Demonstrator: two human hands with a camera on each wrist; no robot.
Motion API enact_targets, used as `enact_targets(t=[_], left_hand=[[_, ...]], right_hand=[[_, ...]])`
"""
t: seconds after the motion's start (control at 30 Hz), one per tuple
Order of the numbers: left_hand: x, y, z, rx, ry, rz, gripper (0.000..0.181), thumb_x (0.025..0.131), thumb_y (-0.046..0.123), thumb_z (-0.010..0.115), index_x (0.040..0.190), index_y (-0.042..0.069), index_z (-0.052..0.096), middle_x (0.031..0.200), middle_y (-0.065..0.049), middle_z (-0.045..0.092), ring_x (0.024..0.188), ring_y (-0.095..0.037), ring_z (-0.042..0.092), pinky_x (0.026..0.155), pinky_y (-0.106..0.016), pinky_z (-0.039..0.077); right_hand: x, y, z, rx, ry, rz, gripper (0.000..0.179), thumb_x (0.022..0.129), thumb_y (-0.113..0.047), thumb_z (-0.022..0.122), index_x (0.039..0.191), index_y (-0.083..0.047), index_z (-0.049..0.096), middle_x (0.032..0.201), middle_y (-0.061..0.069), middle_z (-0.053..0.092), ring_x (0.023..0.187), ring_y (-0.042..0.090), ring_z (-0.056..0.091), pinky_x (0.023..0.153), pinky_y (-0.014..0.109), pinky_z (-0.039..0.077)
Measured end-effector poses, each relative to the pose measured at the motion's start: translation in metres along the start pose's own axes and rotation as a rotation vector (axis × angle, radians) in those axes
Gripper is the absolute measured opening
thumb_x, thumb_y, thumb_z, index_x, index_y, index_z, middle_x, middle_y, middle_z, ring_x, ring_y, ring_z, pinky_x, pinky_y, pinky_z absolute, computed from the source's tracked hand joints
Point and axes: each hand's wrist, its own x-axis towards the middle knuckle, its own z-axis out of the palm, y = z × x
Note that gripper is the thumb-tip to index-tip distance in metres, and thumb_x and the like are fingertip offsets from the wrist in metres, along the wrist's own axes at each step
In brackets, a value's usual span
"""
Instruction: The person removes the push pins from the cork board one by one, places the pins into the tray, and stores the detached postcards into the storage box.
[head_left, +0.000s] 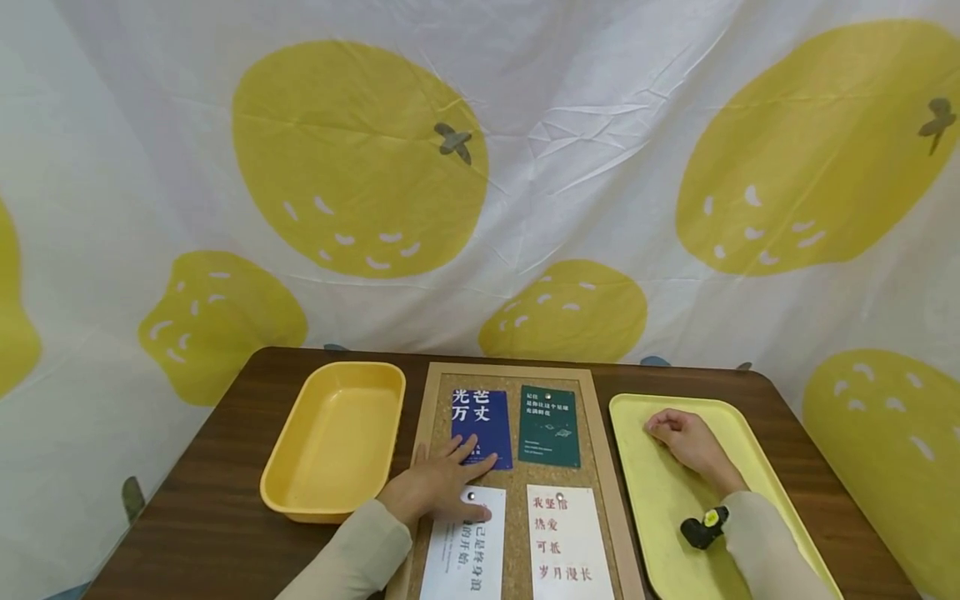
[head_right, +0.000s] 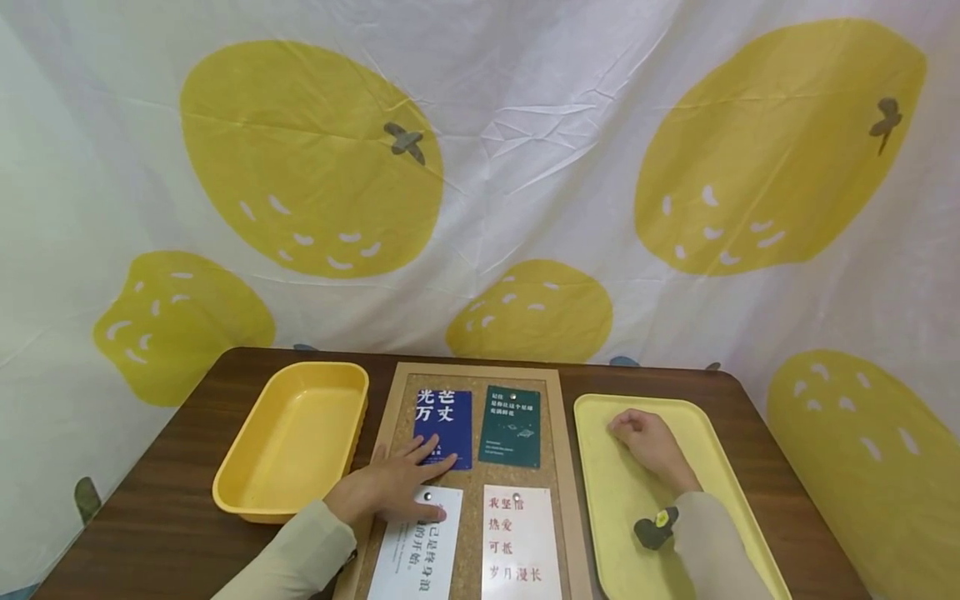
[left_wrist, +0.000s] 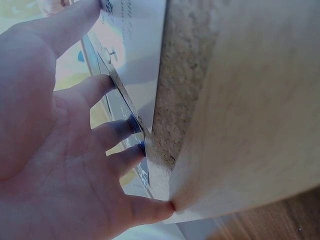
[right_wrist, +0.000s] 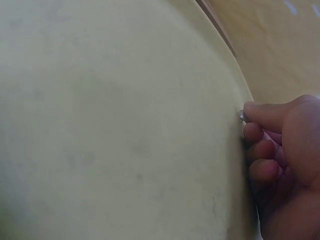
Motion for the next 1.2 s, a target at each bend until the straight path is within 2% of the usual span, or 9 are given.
enact_targets(t=[0.23,0.87,1.0,1.2], left_hand=[[0.0000,-0.0009,-0.0001,-0.005,0.001,0.002,0.082,0.082,0.064,0.066,0.154,0.039,0.034,0.166,0.000,0.018,0.153,-0.027,0.011,0.117,-0.066,0.009],[0.0002,-0.0012,0.0010,-0.009,0.001,0.009,0.082,0.083,0.064,0.066,0.154,0.039,0.034,0.166,0.000,0.017,0.154,-0.027,0.010,0.117,-0.067,0.009],[0.0007,-0.0013,0.0012,-0.011,0.000,0.008,0.082,0.083,0.065,0.066,0.154,0.040,0.033,0.166,0.000,0.017,0.153,-0.027,0.010,0.117,-0.067,0.009],[0.0013,-0.0019,0.0019,-0.003,0.004,0.007,0.082,0.083,0.065,0.065,0.154,0.040,0.034,0.166,0.000,0.017,0.153,-0.027,0.011,0.117,-0.066,0.010]], right_hand=[[0.0012,-0.0019,0.0004,-0.025,0.011,0.007,0.016,0.099,-0.013,0.059,0.097,-0.001,0.069,0.078,0.002,0.065,0.064,0.009,0.049,0.058,0.023,0.041],[-0.0031,-0.0053,0.0003,0.003,0.021,0.034,0.019,0.099,-0.018,0.060,0.100,-0.001,0.068,0.081,0.003,0.066,0.065,0.008,0.049,0.058,0.024,0.041],[-0.0054,-0.0084,-0.0015,0.005,0.034,0.010,0.018,0.099,-0.016,0.059,0.100,0.000,0.068,0.081,0.005,0.067,0.064,0.007,0.049,0.057,0.023,0.041],[-0.0045,-0.0101,-0.0053,0.016,0.043,-0.016,0.016,0.099,-0.011,0.056,0.101,0.000,0.066,0.077,0.006,0.065,0.058,0.007,0.049,0.050,0.024,0.042]])
